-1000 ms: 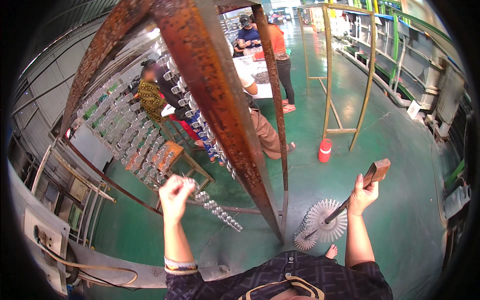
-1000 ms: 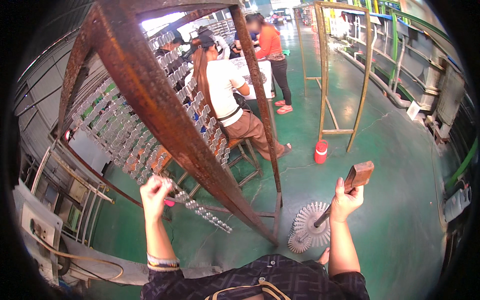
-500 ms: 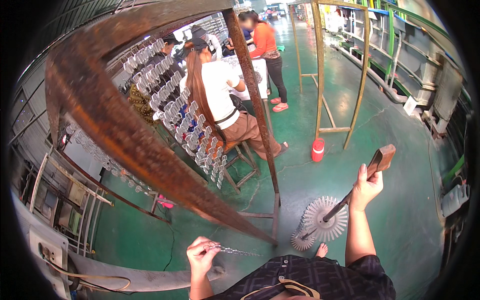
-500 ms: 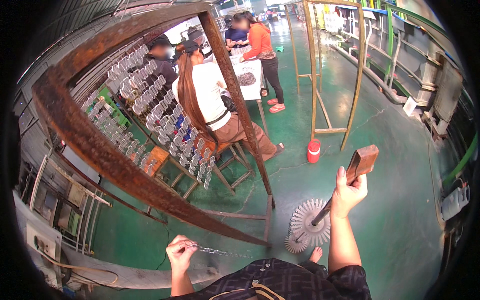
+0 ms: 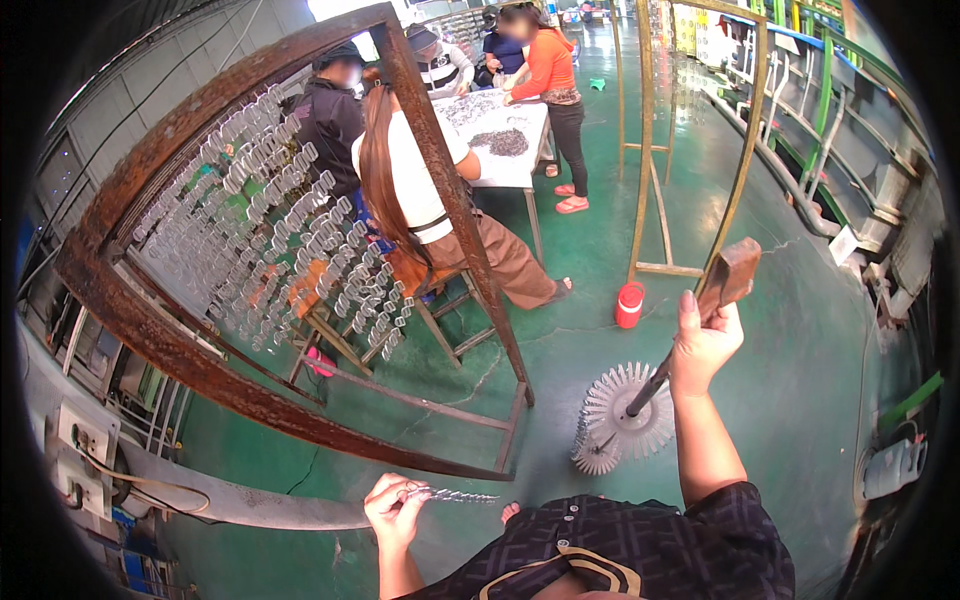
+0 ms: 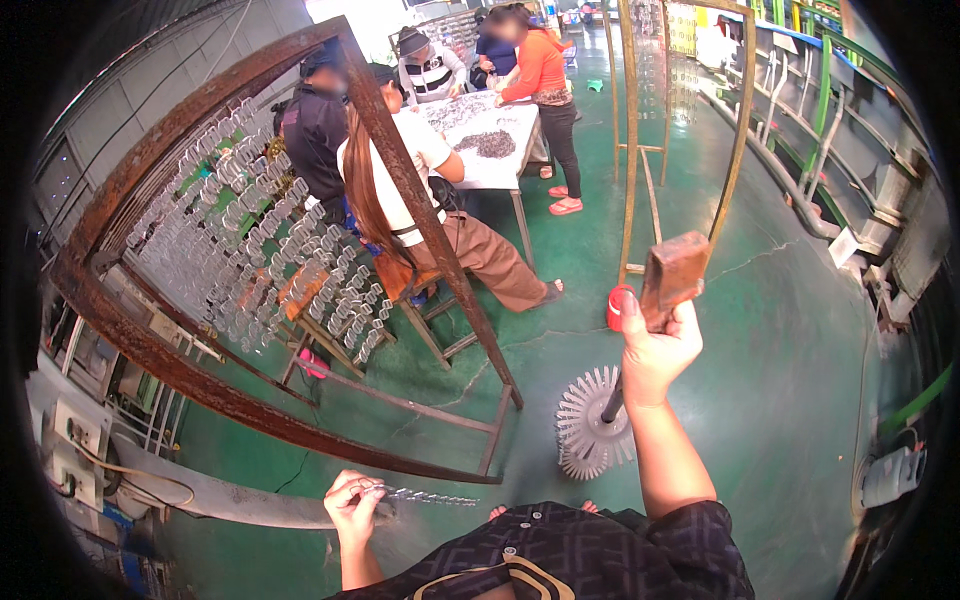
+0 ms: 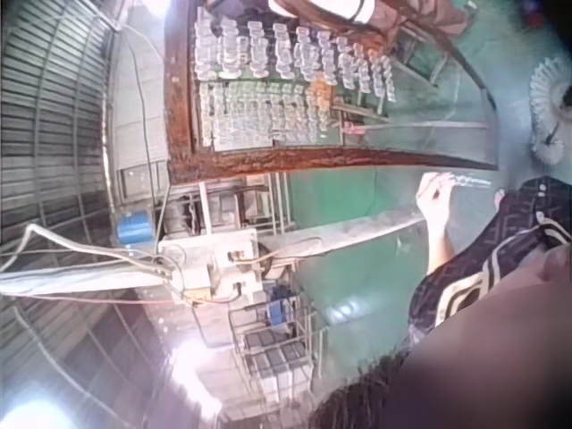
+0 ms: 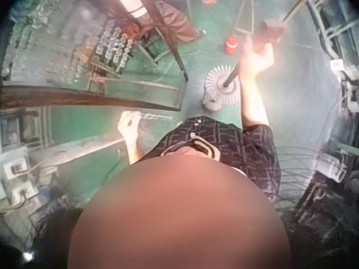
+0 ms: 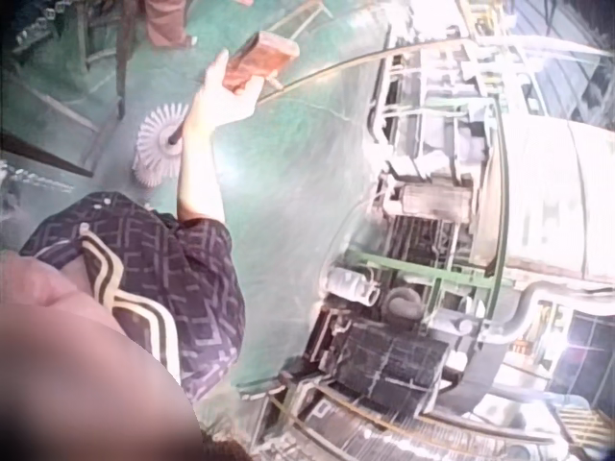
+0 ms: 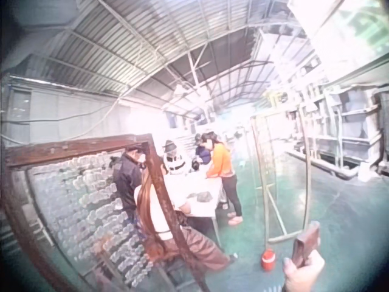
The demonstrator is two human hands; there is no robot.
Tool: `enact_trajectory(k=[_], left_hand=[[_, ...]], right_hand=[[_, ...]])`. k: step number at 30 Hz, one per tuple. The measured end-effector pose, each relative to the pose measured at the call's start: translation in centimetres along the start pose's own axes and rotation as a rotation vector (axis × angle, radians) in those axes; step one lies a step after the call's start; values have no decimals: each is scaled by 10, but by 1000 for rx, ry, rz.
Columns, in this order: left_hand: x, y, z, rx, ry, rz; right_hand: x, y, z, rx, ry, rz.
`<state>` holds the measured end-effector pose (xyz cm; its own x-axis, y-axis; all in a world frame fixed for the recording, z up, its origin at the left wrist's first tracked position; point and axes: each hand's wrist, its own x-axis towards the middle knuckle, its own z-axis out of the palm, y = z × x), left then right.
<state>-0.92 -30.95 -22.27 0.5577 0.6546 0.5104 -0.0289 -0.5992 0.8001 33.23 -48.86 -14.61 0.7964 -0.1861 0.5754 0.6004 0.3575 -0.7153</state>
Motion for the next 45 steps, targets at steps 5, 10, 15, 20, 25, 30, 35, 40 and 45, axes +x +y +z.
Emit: enact_trajectory(k=[5, 10, 15, 20, 25, 30, 35, 40, 45], left_hand=[[20, 3, 51, -46, 6, 22], [55, -4, 101, -88, -69, 10], [96, -18, 155, -149, -183, 7], [134, -35, 194, -206, -243, 11], [172, -49, 225, -229, -280, 45], [205, -52, 251, -200, -252, 19], [223, -59, 278, -106, -181, -41], [229, -65, 303, -10, -48, -121], [230, -71, 327, 56, 66, -159]], right_hand=[[37, 8, 9, 51, -60, 27], [79, 29, 19, 2, -66, -2], [126, 65, 18, -77, -44, -30], [166, 81, 40, -71, 31, -8], [200, 97, 68, -69, 40, 16], [228, 125, 86, -66, -11, 21], [247, 166, 95, -44, -75, -28], [252, 206, 100, 176, -173, 86], [265, 245, 106, 255, -245, 189]])
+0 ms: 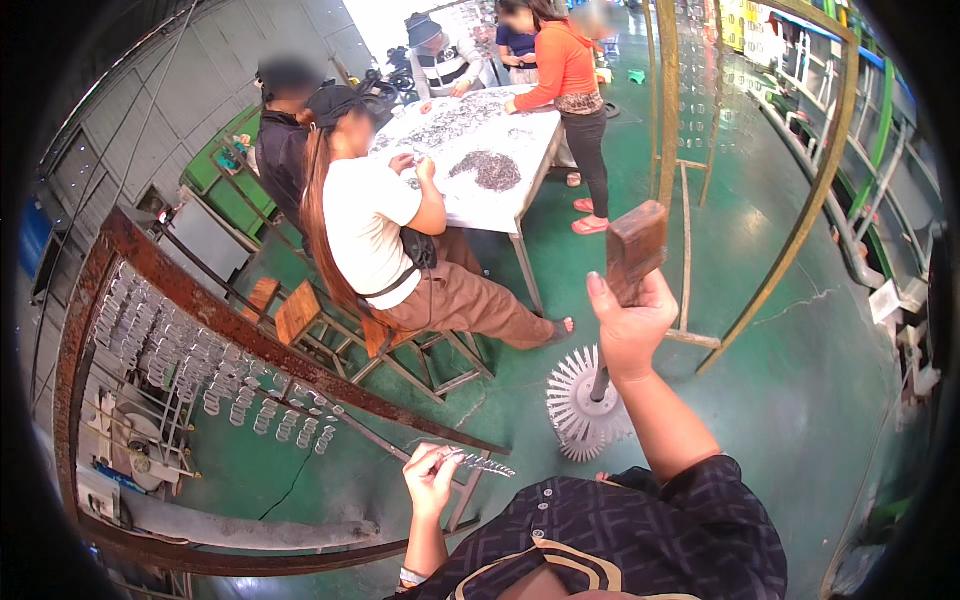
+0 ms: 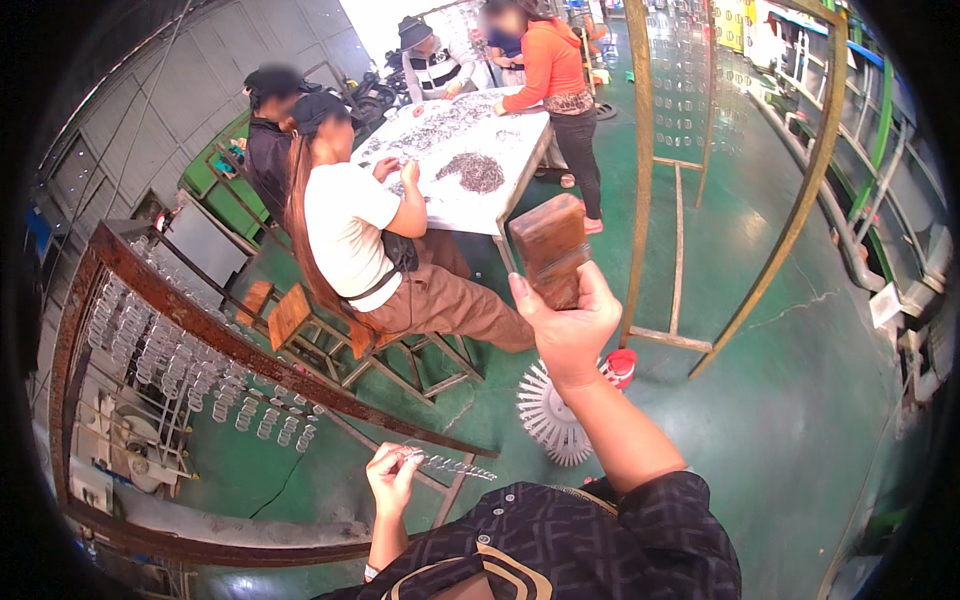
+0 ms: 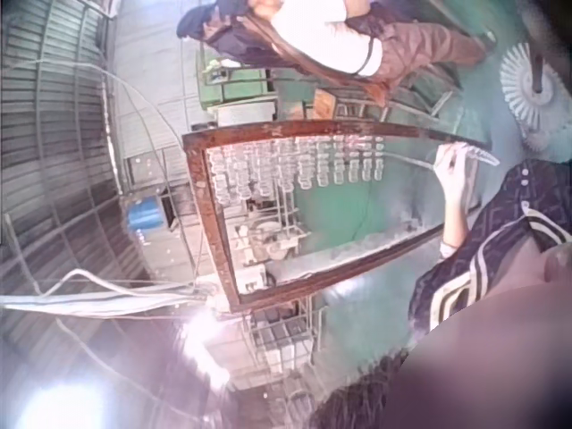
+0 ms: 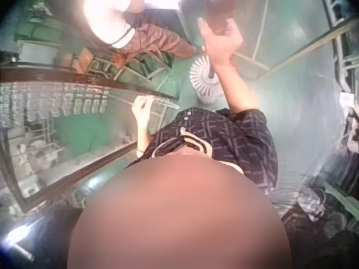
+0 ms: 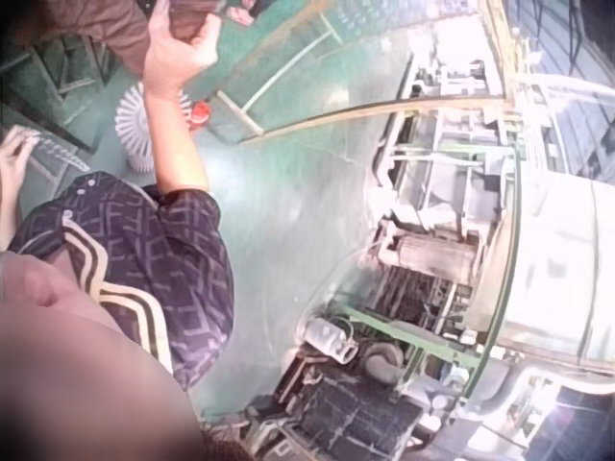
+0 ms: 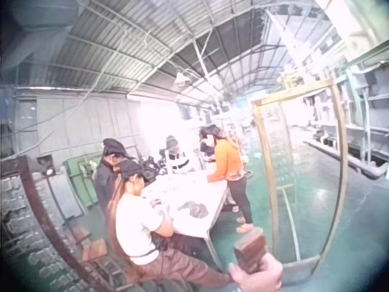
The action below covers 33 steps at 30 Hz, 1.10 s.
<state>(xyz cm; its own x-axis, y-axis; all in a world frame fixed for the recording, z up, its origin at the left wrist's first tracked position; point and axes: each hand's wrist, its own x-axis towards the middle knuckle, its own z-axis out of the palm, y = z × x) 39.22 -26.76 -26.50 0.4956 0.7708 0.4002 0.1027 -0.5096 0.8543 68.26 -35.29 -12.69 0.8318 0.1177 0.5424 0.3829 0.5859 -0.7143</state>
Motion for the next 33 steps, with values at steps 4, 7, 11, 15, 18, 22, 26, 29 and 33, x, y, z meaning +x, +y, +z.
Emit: enact_trajectory(k=[4, 7, 11, 15, 18, 22, 26, 29, 33], left_hand=[[-9, 0, 16, 15, 51, -77], [-12, 2, 30, 22, 83, -108], [-10, 4, 48, 22, 104, -125], [-10, 8, 62, -5, 97, -130], [-12, 4, 66, 10, 75, -120], [-13, 0, 70, 16, 65, -70], [-20, 5, 66, 80, 50, -154], [-16, 9, 65, 130, 65, -49], [-17, 5, 66, 50, 77, -142]], right_hand=[[15, 10, 7, 85, -25, 73], [25, 18, 9, 118, -57, 108], [35, 24, 13, 80, -107, 95], [41, 23, 22, 155, -118, 153], [43, 25, 24, 164, -127, 134], [44, 32, 23, 179, -129, 163], [34, 39, 25, 174, -135, 157], [30, 42, 25, 143, -139, 130], [22, 57, 17, 164, -134, 217]])
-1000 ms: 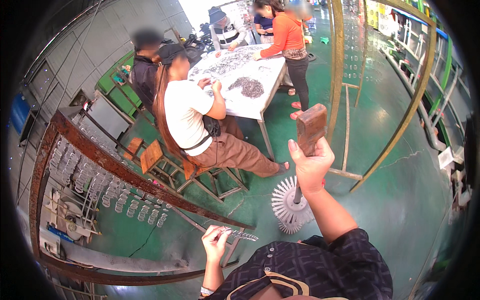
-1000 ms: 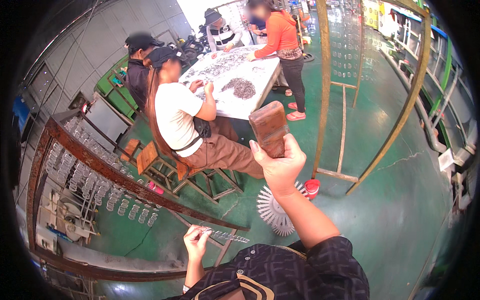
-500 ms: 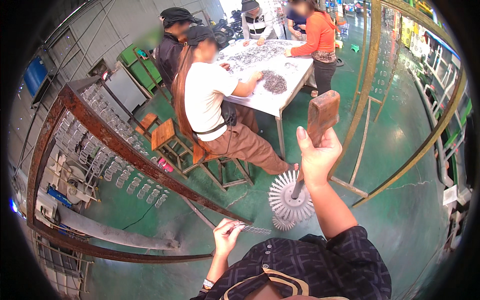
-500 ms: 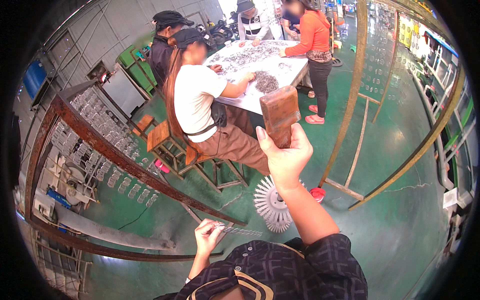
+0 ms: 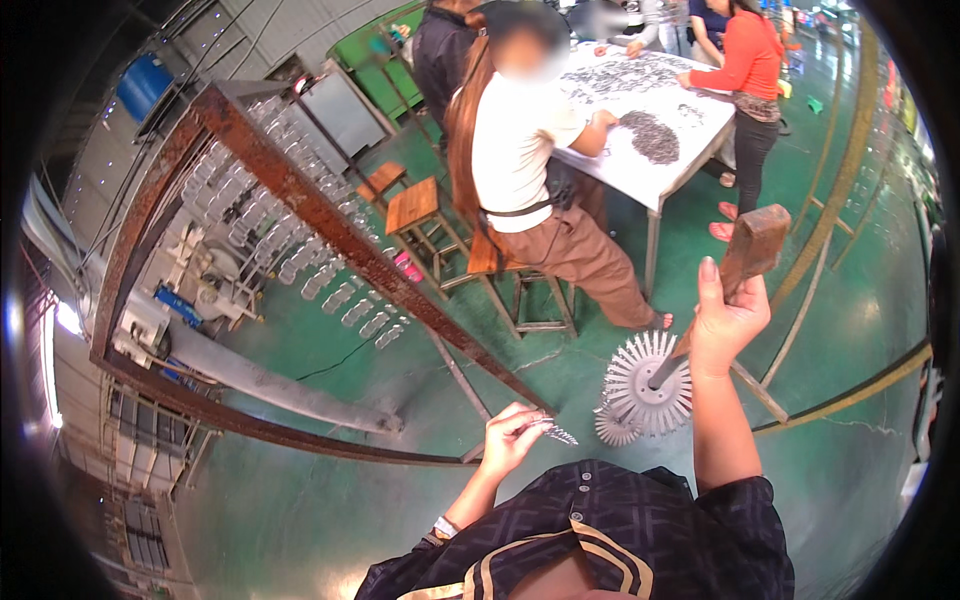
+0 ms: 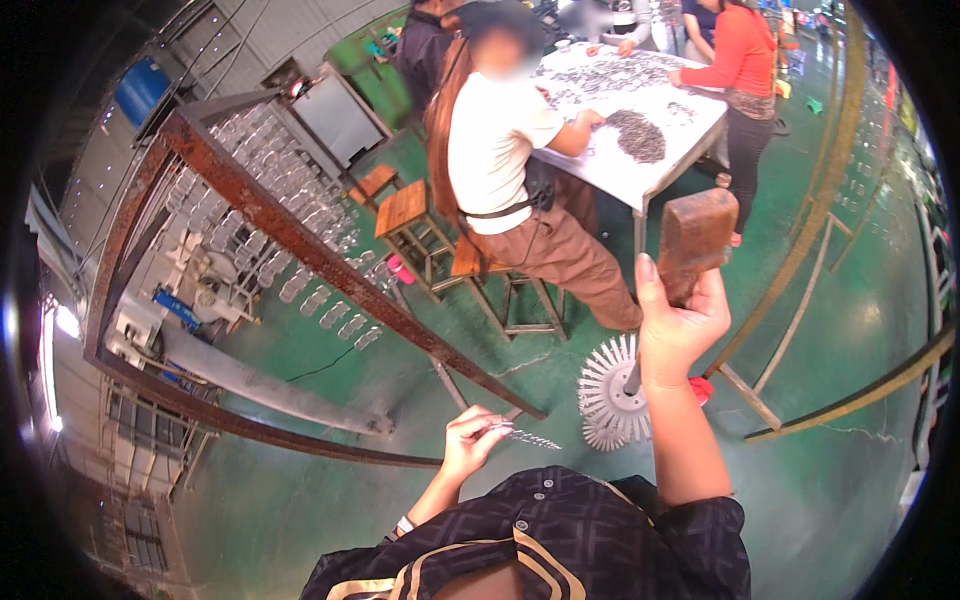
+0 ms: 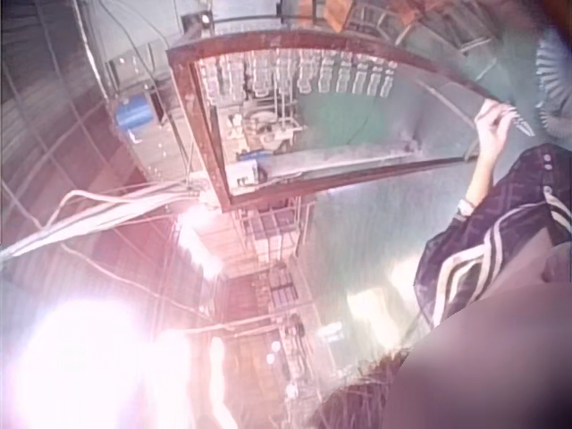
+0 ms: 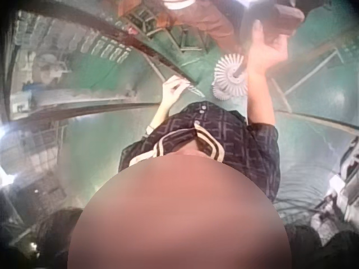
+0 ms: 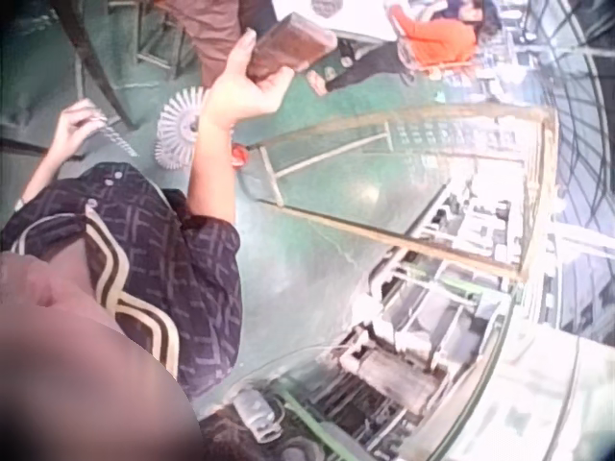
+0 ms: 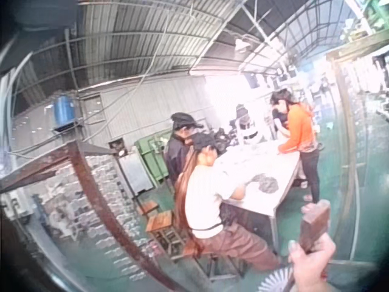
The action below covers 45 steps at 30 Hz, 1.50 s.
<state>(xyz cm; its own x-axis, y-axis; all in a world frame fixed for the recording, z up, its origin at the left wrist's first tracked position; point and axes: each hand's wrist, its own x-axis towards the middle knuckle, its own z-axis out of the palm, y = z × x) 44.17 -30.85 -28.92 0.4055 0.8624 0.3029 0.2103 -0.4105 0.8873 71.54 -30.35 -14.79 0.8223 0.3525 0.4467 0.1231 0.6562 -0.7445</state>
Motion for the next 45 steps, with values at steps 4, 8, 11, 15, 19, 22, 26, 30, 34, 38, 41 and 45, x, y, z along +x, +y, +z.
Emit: enact_trajectory(k=[4, 8, 11, 15, 19, 22, 26, 30, 34, 38, 41, 45], left_hand=[[-10, -6, -2, 10, 22, -62], [-16, -10, 0, 37, 65, -52], [-11, -7, 1, 101, 63, -81], [-9, -14, 1, 127, 85, -101], [0, -11, 2, 163, 76, -124], [5, -15, 3, 196, 56, -136], [12, -15, 7, 195, 72, -142], [17, -18, 7, 223, 87, -153], [30, -17, 8, 227, 118, -136], [50, -16, 6, 219, 155, -88], [66, -18, 7, 168, 135, -54], [93, -26, 7, 84, 63, -17]], right_hand=[[-7, 15, -4, -43, -26, 17], [-12, 27, -2, -84, -24, -10], [-16, 41, -11, -83, -37, 58], [-17, 59, -19, -225, -82, -30], [-21, 73, -23, -267, -112, -46], [-27, 84, -27, -329, -113, -36], [-27, 95, -27, -300, -114, -103], [-21, 104, -32, -339, -199, -102], [-4, 98, -13, -273, -179, -94], [12, 107, -1, -249, -159, -143], [21, 112, 4, -231, -167, -131], [32, 119, 20, -248, -75, -127]])
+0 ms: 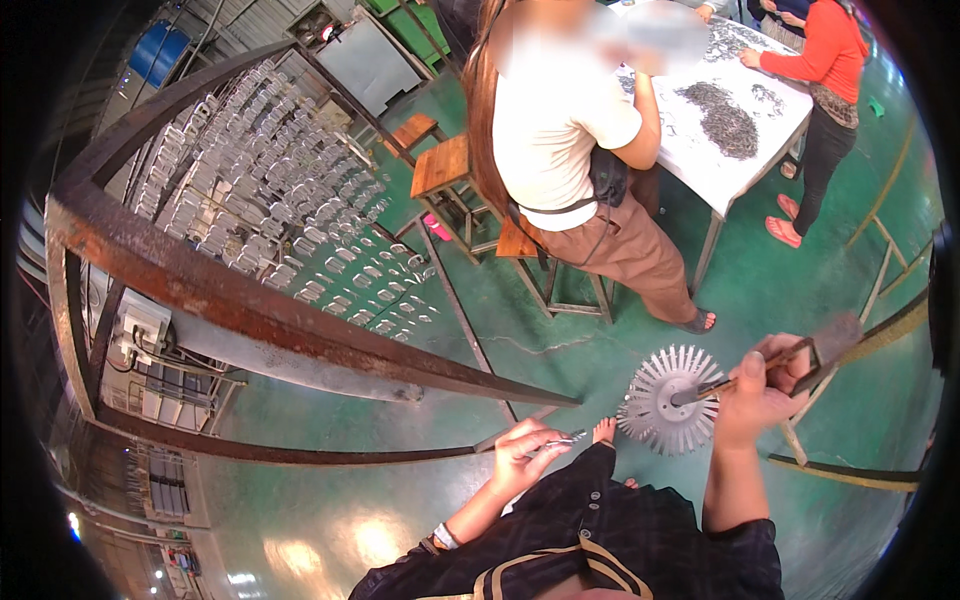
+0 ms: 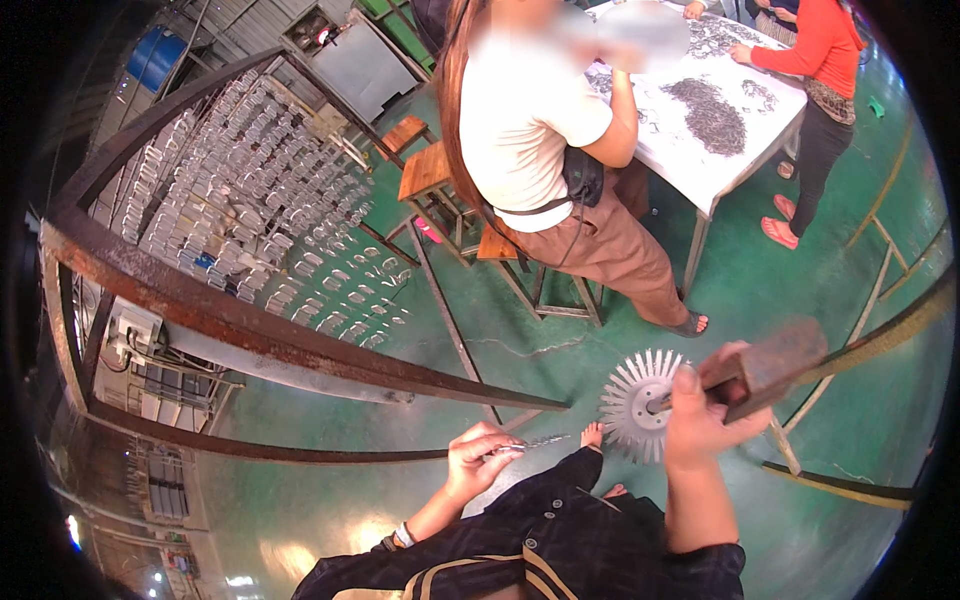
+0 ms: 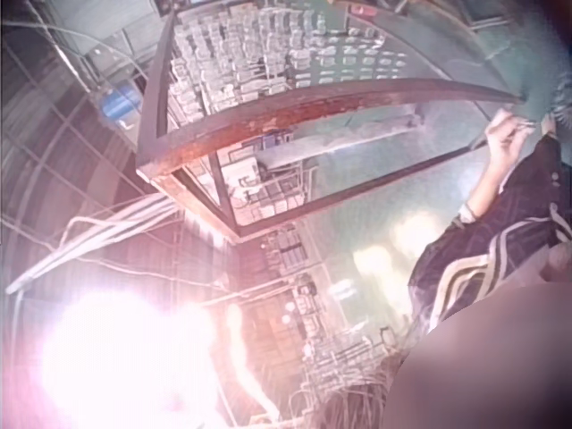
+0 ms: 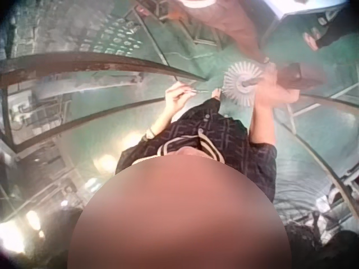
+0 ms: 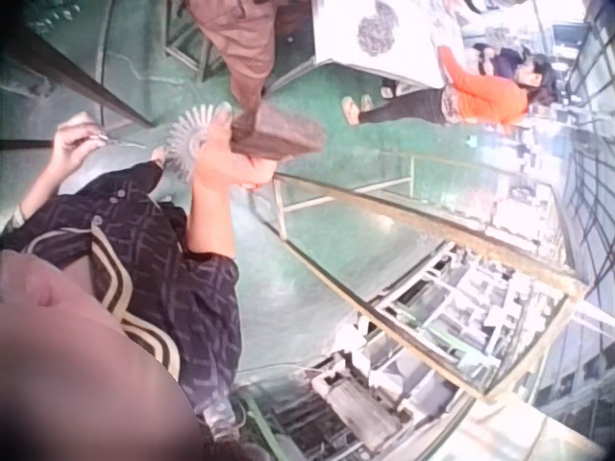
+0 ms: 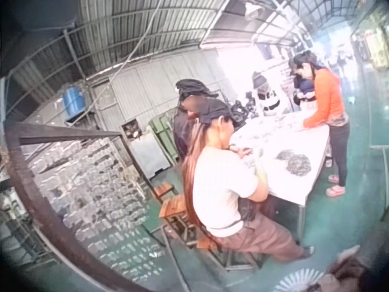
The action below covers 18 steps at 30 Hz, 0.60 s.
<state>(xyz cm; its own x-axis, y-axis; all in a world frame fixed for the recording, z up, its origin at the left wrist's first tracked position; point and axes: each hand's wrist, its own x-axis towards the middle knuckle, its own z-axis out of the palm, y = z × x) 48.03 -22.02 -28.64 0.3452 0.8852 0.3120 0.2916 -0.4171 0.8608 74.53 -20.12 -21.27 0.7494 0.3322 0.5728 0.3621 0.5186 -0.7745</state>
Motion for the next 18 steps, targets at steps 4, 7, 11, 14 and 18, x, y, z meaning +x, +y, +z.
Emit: enact_trajectory(k=[4, 7, 11, 14, 18], left_hand=[[25, -13, 2, -17, -116, 12], [43, -20, 4, -93, -150, 7], [63, -22, 8, -34, -139, -16], [66, -26, 17, 4, -75, -49], [64, -19, 33, 89, 73, -138]], right_hand=[[10, 13, 12, 13, -12, 27], [21, 21, 20, 56, -53, 71], [32, 35, 29, 102, -106, 102], [39, 48, 34, 114, -186, 79], [48, 61, 40, 178, -264, 106]])
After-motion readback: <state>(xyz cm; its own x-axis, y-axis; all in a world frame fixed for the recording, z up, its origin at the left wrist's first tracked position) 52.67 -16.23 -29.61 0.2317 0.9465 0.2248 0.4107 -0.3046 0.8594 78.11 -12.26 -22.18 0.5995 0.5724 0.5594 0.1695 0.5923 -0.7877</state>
